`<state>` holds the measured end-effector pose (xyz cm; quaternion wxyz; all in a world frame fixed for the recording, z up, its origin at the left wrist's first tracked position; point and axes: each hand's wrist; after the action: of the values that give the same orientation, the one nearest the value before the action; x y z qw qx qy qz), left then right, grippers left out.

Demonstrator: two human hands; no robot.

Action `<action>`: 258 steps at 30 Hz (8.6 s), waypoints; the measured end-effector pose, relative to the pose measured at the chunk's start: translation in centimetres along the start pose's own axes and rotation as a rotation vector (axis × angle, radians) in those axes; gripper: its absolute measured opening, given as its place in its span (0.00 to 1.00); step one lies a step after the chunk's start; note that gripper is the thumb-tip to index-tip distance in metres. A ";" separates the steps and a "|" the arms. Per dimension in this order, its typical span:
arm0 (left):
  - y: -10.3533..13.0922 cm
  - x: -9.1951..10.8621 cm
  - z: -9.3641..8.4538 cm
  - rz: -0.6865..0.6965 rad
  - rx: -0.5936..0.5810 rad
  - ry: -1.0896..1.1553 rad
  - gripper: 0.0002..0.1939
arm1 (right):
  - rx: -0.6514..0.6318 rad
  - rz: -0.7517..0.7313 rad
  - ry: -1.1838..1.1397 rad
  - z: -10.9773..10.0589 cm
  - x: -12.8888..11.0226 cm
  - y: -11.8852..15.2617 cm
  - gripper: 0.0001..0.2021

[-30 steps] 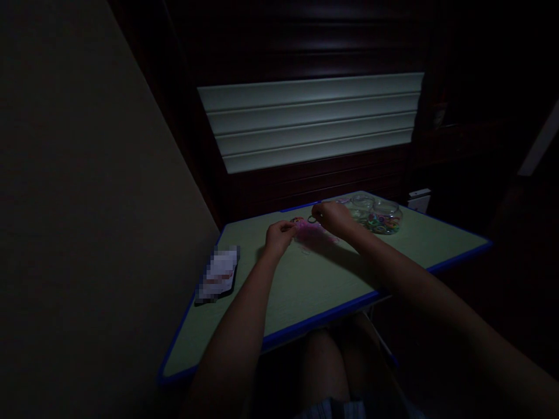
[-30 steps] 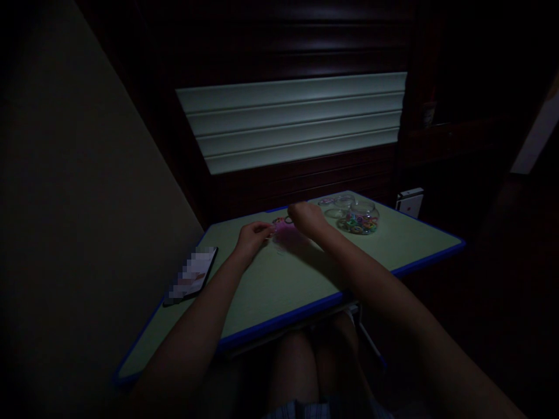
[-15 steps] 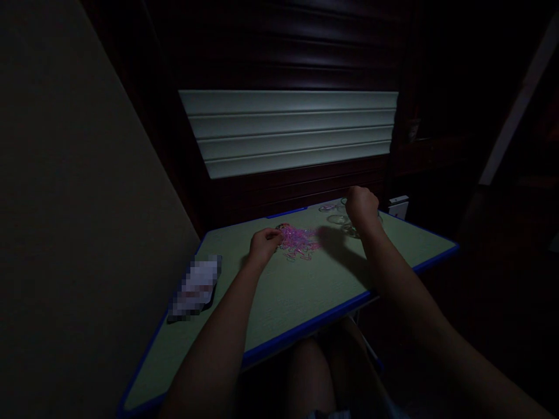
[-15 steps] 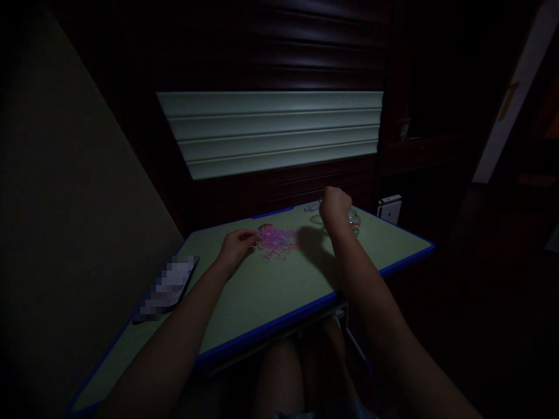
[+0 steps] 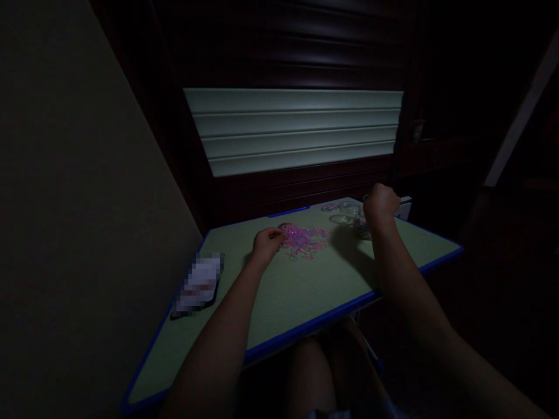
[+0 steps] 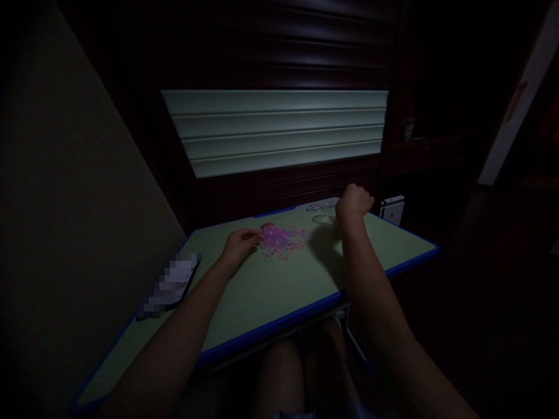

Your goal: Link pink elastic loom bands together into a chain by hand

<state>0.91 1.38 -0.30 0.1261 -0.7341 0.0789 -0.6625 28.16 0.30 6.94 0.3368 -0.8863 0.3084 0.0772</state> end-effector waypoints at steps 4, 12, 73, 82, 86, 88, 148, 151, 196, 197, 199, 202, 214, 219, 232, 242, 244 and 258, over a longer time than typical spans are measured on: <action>-0.1 -0.2 0.0 -0.002 0.005 0.016 0.10 | -0.022 -0.005 -0.010 0.0 0.3 0.1 0.12; -0.3 -0.3 -0.1 0.000 0.019 0.007 0.10 | -0.115 -0.016 0.000 0.0 0.5 0.2 0.13; -0.9 -1.7 -1.4 0.193 0.083 -0.552 0.07 | -0.467 -0.837 -0.317 12.7 -14.9 3.2 0.15; -0.9 -1.8 -1.8 0.154 0.085 -0.554 0.07 | -0.552 -0.899 -0.317 13.6 -15.1 3.8 0.17; -0.9 -1.7 -1.7 0.160 0.081 -0.562 0.07 | -0.580 -0.943 -0.314 13.8 -15.3 4.4 0.14; -0.8 -1.7 -1.7 0.170 0.080 -0.559 0.07 | -0.583 -0.943 -0.312 13.9 -15.3 4.5 0.14; 0.0 -0.1 0.2 0.276 -0.028 -0.369 0.11 | -0.515 -0.636 -0.816 6.8 -9.0 8.4 0.11; 0.0 0.1 0.2 0.245 -0.017 -0.372 0.12 | -0.550 -0.600 -0.848 6.8 -9.0 8.4 0.11; -0.4 -0.3 -0.3 0.220 -0.038 -0.390 0.13 | -0.682 -0.674 -1.027 6.3 -9.4 9.7 0.10; -0.4 -0.3 -0.3 0.225 -0.037 -0.390 0.12 | -0.685 -0.688 -1.033 6.4 -9.5 9.8 0.10; -0.4 -0.3 -0.3 0.236 -0.038 -0.388 0.11 | -0.683 -0.717 -1.043 6.6 -9.5 9.8 0.11; -0.4 -0.3 -0.3 0.240 -0.043 -0.389 0.10 | -0.699 -0.738 -1.052 6.7 -9.5 9.9 0.11; -0.3 -0.4 -0.5 0.291 -0.032 -0.477 0.09 | -0.700 -0.742 -1.079 6.4 -9.5 10.0 0.12; 0.9 0.8 -0.8 0.456 -0.080 -0.781 0.11 | -0.645 -0.737 -1.058 6.4 -9.6 9.9 0.11; 2.2 2.3 -0.6 0.596 -0.132 -1.147 0.11 | -0.644 -0.584 -1.140 5.9 -9.6 9.7 0.12; 2.2 2.2 -0.8 0.624 -0.142 -1.174 0.11 | -0.722 -0.668 -1.114 5.8 -9.6 10.0 0.13; 2.2 2.2 -0.7 0.609 -0.147 -1.172 0.11 | -0.698 -0.681 -1.108 5.9 -9.6 9.9 0.12; 2.2 2.2 -0.6 0.640 -0.153 -1.159 0.12 | -0.623 -0.737 -0.933 7.0 -9.7 9.8 0.09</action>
<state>0.63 -1.40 1.19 0.2861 -0.9187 0.2592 -0.0830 15.08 3.88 -0.39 0.1676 -0.8632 -0.2291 0.4176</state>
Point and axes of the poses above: each hand's wrist, its own y-axis away from the middle knuckle, its own z-axis out of the palm, x = y × z, and after that the axes turned 5 degrees about y, right-handed
